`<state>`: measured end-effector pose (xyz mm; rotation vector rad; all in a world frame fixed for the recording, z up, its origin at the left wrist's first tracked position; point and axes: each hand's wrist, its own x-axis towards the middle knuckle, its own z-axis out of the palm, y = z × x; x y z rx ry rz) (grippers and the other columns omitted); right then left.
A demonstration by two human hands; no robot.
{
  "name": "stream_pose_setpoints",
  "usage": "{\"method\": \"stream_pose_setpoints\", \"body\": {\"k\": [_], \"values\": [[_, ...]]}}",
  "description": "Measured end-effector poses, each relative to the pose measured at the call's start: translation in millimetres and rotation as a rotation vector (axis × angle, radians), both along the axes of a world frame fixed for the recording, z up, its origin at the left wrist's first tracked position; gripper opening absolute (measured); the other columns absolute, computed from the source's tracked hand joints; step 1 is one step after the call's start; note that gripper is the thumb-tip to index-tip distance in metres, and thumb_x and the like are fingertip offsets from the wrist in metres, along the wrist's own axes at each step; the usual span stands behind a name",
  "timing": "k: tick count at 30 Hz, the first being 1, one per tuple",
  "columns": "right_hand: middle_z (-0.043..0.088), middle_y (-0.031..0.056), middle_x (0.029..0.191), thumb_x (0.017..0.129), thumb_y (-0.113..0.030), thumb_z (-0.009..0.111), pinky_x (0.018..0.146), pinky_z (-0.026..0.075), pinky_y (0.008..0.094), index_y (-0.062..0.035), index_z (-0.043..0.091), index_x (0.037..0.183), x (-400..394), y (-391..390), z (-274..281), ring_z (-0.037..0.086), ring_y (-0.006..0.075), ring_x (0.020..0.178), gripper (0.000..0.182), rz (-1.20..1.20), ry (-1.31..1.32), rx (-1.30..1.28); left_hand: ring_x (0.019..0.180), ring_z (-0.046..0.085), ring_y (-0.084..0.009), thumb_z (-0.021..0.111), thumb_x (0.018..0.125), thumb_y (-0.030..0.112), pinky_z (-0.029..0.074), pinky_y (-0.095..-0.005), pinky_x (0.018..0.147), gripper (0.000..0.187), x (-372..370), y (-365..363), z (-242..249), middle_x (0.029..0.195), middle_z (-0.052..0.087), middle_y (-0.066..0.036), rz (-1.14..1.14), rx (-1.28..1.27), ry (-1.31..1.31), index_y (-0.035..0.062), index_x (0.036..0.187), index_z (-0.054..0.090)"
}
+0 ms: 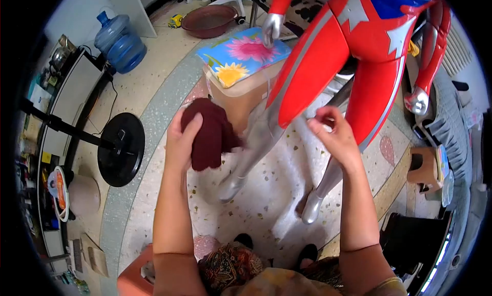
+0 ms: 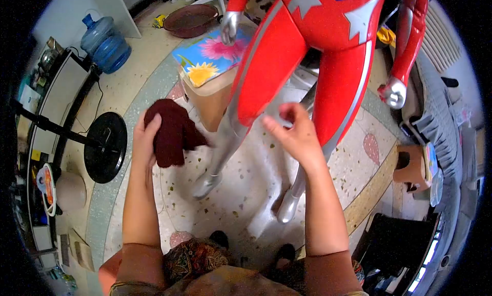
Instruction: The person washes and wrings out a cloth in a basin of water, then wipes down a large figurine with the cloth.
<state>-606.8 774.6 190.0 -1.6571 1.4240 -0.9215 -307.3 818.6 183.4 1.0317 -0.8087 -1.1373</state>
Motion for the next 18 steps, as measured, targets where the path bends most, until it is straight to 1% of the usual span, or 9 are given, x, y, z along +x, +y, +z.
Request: {"method": "stream_pose_setpoints", "body": {"k": [1,2,5,8,10,12,14,16,18], "values": [[0.051,0.0176,0.107,0.068,-0.040,0.073,0.085,0.042,0.0354,0.0031,0.040,0.120,3.0,-9.6,3.3,0.050,0.0241,0.100,0.075,-0.034,-0.142,-0.077,0.083,0.059,-0.0135,0.058,0.082,0.012,0.048,-0.0266,0.073,0.027,-0.9,-12.2,4.4,0.095,0.060,-0.008,0.005,-0.034,-0.024,0.0000,0.106,0.053],[0.047,0.0185,0.115,0.070,-0.039,0.072,0.090,0.038,0.0347,0.0041,0.030,0.126,4.2,-16.9,12.4,0.046,0.0239,0.108,0.083,-0.092,-0.076,-0.042,0.083,0.059,-0.0135,0.058,0.082,0.013,0.048,-0.0265,0.072,0.029,-3.8,-24.2,8.1,0.095,0.060,-0.008,0.008,-0.062,-0.049,-0.0001,0.107,0.052],[0.040,0.0187,0.126,0.073,-0.035,0.070,0.099,0.031,0.0350,0.0020,0.021,0.131,24.0,-36.1,29.0,0.039,0.0241,0.117,0.085,-0.113,-0.499,-0.066,0.080,0.059,-0.0138,0.057,0.082,0.017,0.048,-0.0254,0.069,0.031,-15.8,-77.2,10.7,0.092,0.060,-0.008,-0.155,-0.104,-0.170,0.0006,0.107,0.052],[0.040,0.0176,0.126,0.073,-0.033,0.070,0.099,0.030,0.0346,0.0015,0.023,0.130,34.0,-53.1,37.1,0.040,0.0240,0.116,0.082,-0.110,-0.622,-0.123,0.080,0.057,-0.0144,0.056,0.082,0.020,0.046,-0.0247,0.069,0.033,-54.4,-112.3,21.7,0.093,0.059,-0.008,-0.369,-0.038,0.076,0.0021,0.110,0.050],[0.044,0.0160,0.122,0.071,-0.027,0.073,0.097,0.033,0.0345,0.0013,0.028,0.125,44.3,-62.7,36.6,0.043,0.0238,0.113,0.076,-0.129,-0.638,-0.166,0.090,0.056,-0.0153,0.053,0.084,0.017,0.046,-0.0271,0.077,0.036,-76.5,-132.2,14.3,0.103,0.057,-0.008,-0.398,-0.155,-0.044,0.0054,0.118,0.045],[0.045,0.0154,0.119,0.069,-0.023,0.074,0.095,0.035,0.0346,0.0008,0.029,0.124,55.3,-67.6,31.2,0.045,0.0239,0.110,0.074,-0.207,-0.622,-0.257,0.092,0.055,-0.0148,0.053,0.085,0.019,0.045,-0.0272,0.079,0.037,-82.5,-135.2,13.4,0.104,0.056,-0.007,-0.478,-0.097,0.015,0.0058,0.119,0.045],[0.047,0.0151,0.117,0.068,-0.022,0.075,0.093,0.037,0.0344,0.0007,0.030,0.123,56.8,-71.6,29.3,0.047,0.0238,0.107,0.075,-0.154,-0.699,-0.294,0.092,0.055,-0.0145,0.051,0.086,0.020,0.045,-0.0272,0.078,0.039,-78.3,-130.5,7.6,0.106,0.056,-0.007,-0.577,-0.064,-0.020,0.0069,0.122,0.044],[0.048,0.0151,0.115,0.067,-0.024,0.075,0.090,0.040,0.0332,0.0010,0.031,0.121,61.0,-72.8,27.4,0.050,0.0232,0.103,0.074,-0.194,-0.747,-0.305,0.090,0.054,-0.0128,0.051,0.087,0.023,0.045,-0.0265,0.077,0.039,-69.8,-120.7,-21.1,0.106,0.056,-0.005,-0.583,-0.018,-0.111,0.0073,0.122,0.045],[0.049,0.0146,0.113,0.068,-0.025,0.075,0.088,0.041,0.0325,0.0014,0.033,0.120,64.9,-66.2,32.2,0.051,0.0224,0.100,0.072,-0.250,-0.730,-0.285,0.086,0.053,-0.0105,0.051,0.087,0.024,0.044,-0.0257,0.075,0.038,-61.2,-102.6,-47.7,0.103,0.055,-0.004,-0.556,0.028,-0.477,0.0070,0.121,0.046]]}}
